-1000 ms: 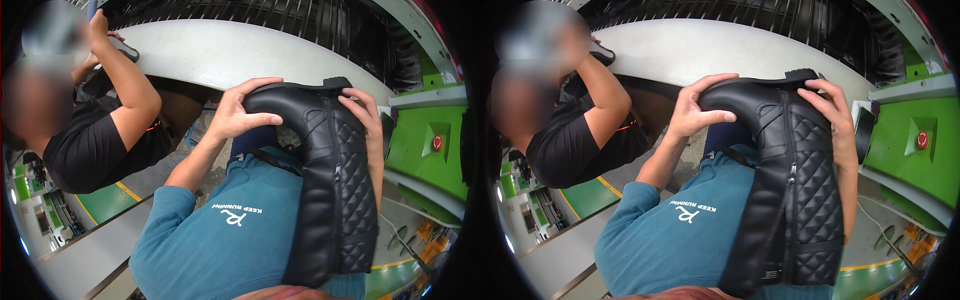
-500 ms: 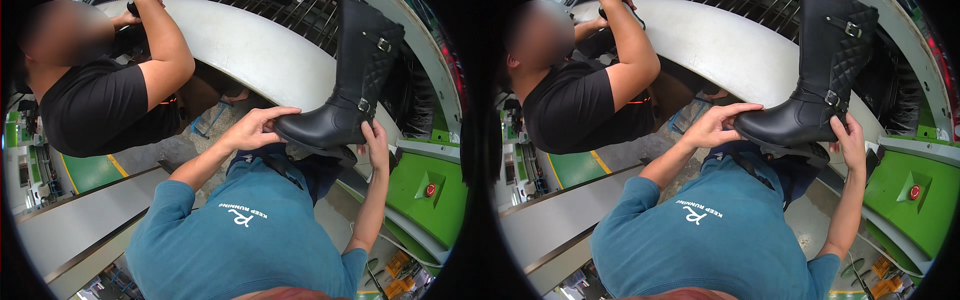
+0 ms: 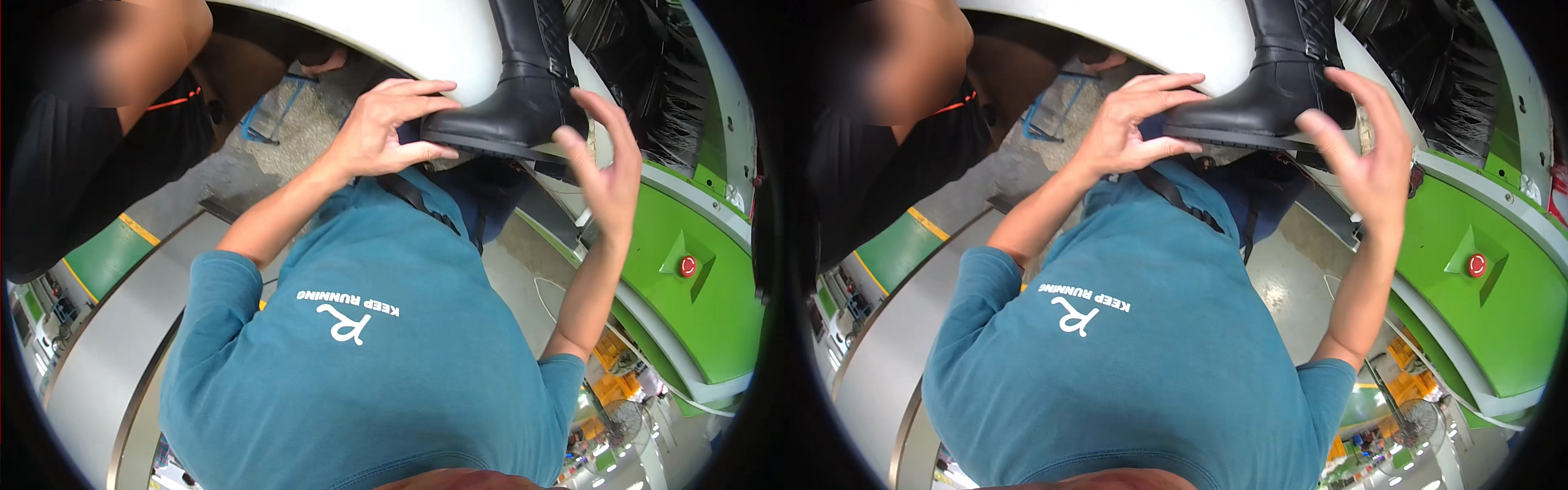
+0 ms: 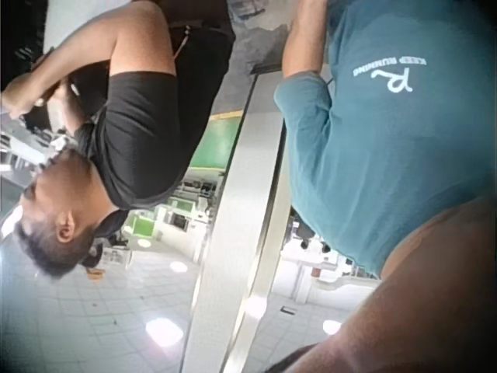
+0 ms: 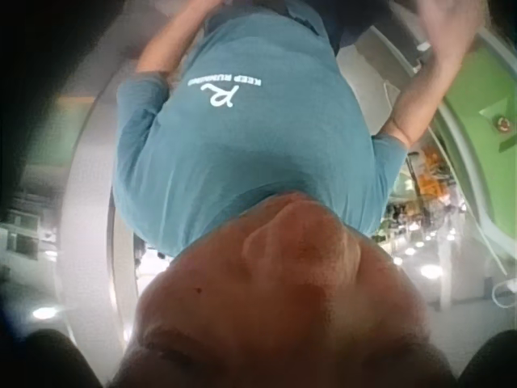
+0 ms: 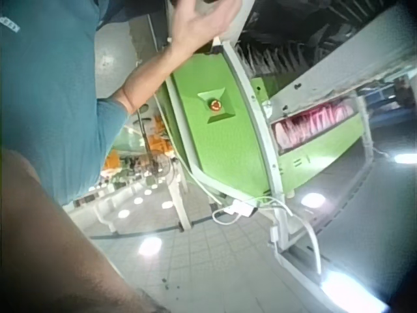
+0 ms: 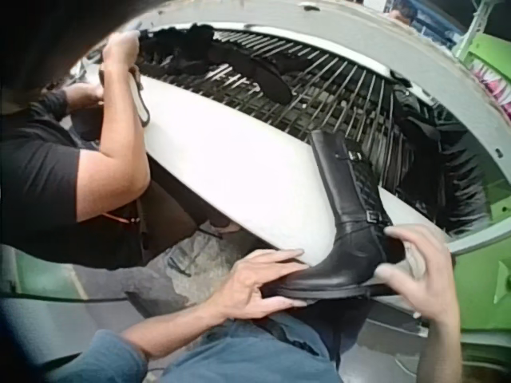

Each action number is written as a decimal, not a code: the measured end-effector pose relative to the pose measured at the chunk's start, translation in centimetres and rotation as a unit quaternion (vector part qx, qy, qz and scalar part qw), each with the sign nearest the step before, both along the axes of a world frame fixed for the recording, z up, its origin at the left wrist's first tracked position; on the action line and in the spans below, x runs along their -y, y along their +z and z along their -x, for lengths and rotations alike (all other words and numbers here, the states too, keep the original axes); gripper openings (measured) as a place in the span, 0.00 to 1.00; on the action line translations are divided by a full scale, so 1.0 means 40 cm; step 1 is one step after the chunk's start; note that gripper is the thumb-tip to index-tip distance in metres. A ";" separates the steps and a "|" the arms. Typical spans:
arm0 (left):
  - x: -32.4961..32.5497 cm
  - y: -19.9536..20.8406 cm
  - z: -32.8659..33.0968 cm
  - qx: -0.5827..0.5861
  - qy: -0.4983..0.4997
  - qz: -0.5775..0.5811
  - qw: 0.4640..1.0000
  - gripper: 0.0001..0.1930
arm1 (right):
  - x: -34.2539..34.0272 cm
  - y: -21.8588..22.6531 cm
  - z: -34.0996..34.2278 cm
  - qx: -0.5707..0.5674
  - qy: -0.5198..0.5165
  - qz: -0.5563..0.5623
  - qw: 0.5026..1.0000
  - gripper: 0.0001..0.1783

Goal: The person attaches soles to boots by pressing them on by hand, feels the edges and seams around the boots, and places the assembled boots onto the upper conveyor.

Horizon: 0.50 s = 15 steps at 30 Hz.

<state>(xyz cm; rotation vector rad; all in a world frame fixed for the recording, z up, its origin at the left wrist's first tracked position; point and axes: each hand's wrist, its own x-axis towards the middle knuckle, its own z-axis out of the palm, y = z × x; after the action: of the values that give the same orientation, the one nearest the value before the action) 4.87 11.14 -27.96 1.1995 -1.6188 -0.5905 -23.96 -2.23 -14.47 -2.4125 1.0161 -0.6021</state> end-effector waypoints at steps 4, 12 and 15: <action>-0.003 0.005 0.002 0.005 -0.008 0.015 1.000 0.34 | -0.110 -0.029 -0.076 -0.013 0.118 0.113 0.986 0.33; 0.005 -0.014 0.037 -0.107 -0.034 0.058 0.992 0.35 | -0.163 -0.136 -0.112 0.042 0.107 0.217 0.970 0.31; 0.005 -0.020 0.039 -0.107 -0.027 0.074 0.991 0.35 | -0.160 -0.139 -0.121 0.066 0.102 0.190 0.974 0.26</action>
<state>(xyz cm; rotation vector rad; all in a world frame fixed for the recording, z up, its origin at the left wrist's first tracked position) 3.33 10.94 -28.78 0.9522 -1.4886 -0.6009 -19.13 4.19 -20.01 -2.7147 0.6305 -0.9386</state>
